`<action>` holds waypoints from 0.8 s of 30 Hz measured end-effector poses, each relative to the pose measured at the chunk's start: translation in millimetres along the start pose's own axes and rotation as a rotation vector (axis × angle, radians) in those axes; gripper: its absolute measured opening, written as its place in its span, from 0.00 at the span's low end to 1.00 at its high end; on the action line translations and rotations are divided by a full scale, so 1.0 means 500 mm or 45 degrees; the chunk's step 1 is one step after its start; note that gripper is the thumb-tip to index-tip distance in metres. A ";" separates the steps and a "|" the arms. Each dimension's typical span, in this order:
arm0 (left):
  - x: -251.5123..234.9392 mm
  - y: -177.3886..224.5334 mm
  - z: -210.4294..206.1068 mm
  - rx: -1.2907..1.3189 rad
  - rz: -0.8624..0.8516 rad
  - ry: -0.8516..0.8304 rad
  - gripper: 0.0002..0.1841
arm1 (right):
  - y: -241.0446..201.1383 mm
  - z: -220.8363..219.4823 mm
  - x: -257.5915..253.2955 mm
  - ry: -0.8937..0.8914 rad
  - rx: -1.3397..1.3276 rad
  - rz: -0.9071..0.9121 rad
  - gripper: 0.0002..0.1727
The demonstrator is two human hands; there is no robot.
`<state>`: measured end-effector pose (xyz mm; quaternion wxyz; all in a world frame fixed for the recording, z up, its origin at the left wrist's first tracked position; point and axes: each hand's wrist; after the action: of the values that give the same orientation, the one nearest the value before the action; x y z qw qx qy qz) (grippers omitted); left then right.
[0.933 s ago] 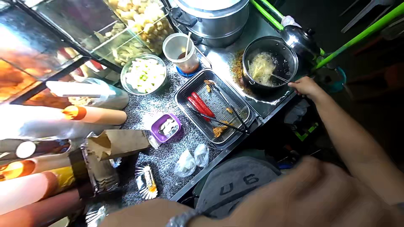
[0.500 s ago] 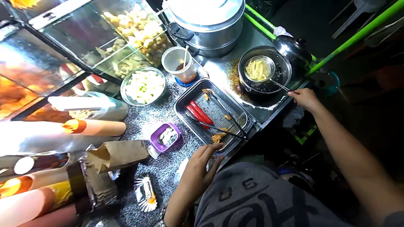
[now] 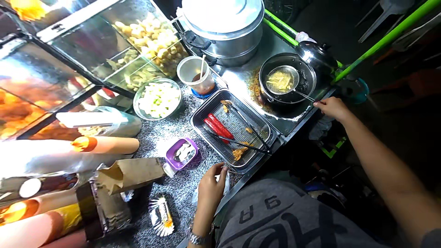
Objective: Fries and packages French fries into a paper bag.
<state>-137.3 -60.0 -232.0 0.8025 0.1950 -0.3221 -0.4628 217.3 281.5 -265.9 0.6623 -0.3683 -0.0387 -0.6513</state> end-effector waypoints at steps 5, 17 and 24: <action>-0.051 -0.029 -0.013 0.061 0.344 -0.157 0.22 | -0.004 -0.001 -0.006 0.019 0.040 -0.014 0.26; -0.108 -0.022 -0.036 0.018 0.456 -0.229 0.21 | -0.102 -0.013 0.019 0.098 0.323 -0.092 0.26; -0.110 -0.033 -0.041 0.066 0.447 -0.210 0.19 | -0.073 0.042 0.066 0.317 0.743 0.225 0.18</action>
<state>-153.2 -19.9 -275.1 0.8365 0.1180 -0.4276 -0.3216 198.7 269.6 -216.9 0.7936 -0.0825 -0.1102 -0.5927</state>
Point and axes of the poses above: each hand's wrist, its own x-axis away from the middle knuckle, its own z-axis out of the back of the hand, y = z × x, and after that the axes turned 4 degrees about -y, right-handed
